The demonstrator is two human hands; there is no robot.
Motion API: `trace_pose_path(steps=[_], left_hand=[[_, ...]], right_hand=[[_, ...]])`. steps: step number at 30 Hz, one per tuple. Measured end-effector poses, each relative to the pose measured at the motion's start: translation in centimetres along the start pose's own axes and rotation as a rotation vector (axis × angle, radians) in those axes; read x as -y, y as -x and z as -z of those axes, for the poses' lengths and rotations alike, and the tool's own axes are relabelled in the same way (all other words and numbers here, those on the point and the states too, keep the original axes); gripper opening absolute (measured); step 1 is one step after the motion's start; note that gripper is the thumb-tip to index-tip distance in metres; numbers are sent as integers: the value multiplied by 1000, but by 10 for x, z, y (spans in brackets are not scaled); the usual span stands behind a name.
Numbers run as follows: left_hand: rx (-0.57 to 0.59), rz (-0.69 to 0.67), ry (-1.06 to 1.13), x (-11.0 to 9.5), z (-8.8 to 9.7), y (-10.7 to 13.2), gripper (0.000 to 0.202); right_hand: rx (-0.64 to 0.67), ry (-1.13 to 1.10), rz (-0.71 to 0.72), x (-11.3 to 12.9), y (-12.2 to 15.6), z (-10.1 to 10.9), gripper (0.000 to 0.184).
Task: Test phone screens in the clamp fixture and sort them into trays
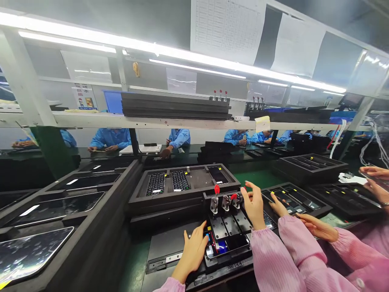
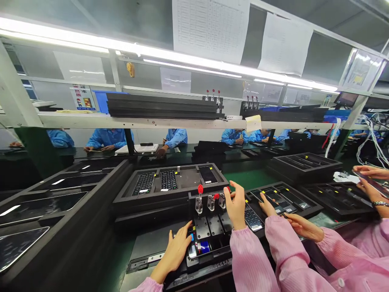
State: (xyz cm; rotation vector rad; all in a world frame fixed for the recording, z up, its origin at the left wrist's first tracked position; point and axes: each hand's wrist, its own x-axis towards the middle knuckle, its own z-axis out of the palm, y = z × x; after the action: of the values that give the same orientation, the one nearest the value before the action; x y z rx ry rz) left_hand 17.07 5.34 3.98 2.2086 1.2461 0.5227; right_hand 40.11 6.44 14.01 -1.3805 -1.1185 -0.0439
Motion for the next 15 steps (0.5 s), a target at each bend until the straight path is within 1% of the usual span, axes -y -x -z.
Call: trace_pose_path(steps=[2,3,5,7,8,10,13,15], left_hand=[[-2,0,-1,0,0,-2,47],[-6,-4,-2,1,0,-4,47],[-22,-6,-1,2,-1,-6,46],[-54,4,2,3,-2,-9,45],[-73,11,3,4,-3,-10,44],[-103,23,0,4,-6,-13,42],[-120,37,-11,4,-7,-15,41],[-122,42,-1,5,-7,-16,40]], right_hand=[[134,4,43,2,-5,4,34],[159,5,51,1,-3,6,32],[121,3,75,-8,11,13,30],[82,29,143,-24,34,20,28],[82,73,184,-33,46,23,28],[139,253,226,-51,68,25,32],[238,535,168,-67,85,24,35],[269,600,136,-70,86,22,34]])
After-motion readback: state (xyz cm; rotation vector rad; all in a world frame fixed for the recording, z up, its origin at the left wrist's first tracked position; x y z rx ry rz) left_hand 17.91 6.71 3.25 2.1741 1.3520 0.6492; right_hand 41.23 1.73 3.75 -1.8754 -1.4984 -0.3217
